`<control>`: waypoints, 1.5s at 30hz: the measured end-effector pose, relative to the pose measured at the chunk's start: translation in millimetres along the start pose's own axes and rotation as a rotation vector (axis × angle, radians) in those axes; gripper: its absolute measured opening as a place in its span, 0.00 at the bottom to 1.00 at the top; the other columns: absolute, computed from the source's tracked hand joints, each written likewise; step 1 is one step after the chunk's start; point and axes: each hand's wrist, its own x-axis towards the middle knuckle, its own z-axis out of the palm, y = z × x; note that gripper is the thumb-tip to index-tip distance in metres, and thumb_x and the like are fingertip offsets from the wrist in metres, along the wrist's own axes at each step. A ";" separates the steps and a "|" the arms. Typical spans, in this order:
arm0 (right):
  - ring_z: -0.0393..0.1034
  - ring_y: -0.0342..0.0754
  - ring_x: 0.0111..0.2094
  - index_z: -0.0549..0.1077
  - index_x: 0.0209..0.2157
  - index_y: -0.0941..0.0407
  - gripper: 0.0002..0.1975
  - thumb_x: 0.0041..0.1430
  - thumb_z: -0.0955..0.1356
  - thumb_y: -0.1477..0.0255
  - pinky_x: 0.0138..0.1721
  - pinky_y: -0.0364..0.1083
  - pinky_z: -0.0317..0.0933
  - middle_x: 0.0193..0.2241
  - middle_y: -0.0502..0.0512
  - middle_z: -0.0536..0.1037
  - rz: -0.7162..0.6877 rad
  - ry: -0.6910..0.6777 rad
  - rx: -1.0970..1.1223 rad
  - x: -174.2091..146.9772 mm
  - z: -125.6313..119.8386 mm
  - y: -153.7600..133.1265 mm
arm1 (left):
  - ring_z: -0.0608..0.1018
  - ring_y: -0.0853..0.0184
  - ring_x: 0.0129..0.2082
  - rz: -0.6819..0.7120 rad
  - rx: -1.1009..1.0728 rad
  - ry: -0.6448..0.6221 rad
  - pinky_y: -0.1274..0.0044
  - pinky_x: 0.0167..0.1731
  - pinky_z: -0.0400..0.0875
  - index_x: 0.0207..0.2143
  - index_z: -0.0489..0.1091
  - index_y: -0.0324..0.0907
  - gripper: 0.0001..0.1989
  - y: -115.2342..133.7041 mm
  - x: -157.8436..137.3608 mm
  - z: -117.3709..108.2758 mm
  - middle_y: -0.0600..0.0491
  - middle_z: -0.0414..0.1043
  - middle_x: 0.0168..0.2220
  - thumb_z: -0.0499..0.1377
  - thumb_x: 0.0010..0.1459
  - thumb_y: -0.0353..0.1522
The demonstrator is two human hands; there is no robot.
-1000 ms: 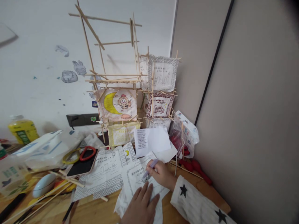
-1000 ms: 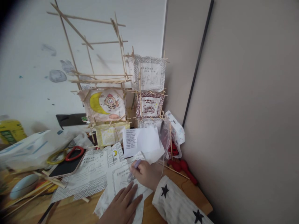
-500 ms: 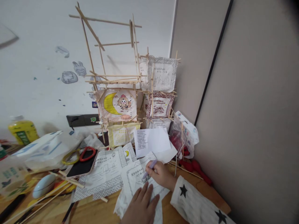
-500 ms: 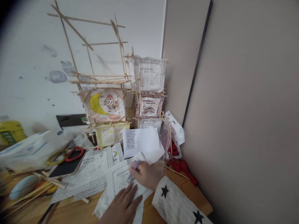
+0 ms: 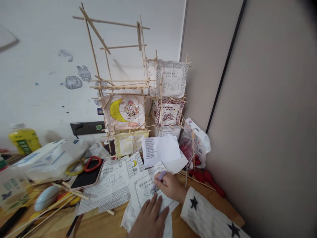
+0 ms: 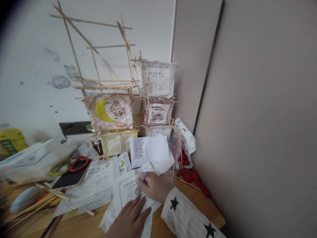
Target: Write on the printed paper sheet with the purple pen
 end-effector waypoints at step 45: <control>0.71 0.46 0.32 0.65 0.48 0.55 0.19 0.54 0.68 0.73 0.36 0.45 0.66 0.31 0.51 0.74 0.095 0.349 0.391 8.9 2.0 8.4 | 0.65 0.55 0.54 -0.014 -0.032 -0.044 0.68 0.47 0.65 0.54 0.60 0.45 0.28 -2.0 -3.7 0.2 0.45 0.62 0.55 0.56 0.50 0.23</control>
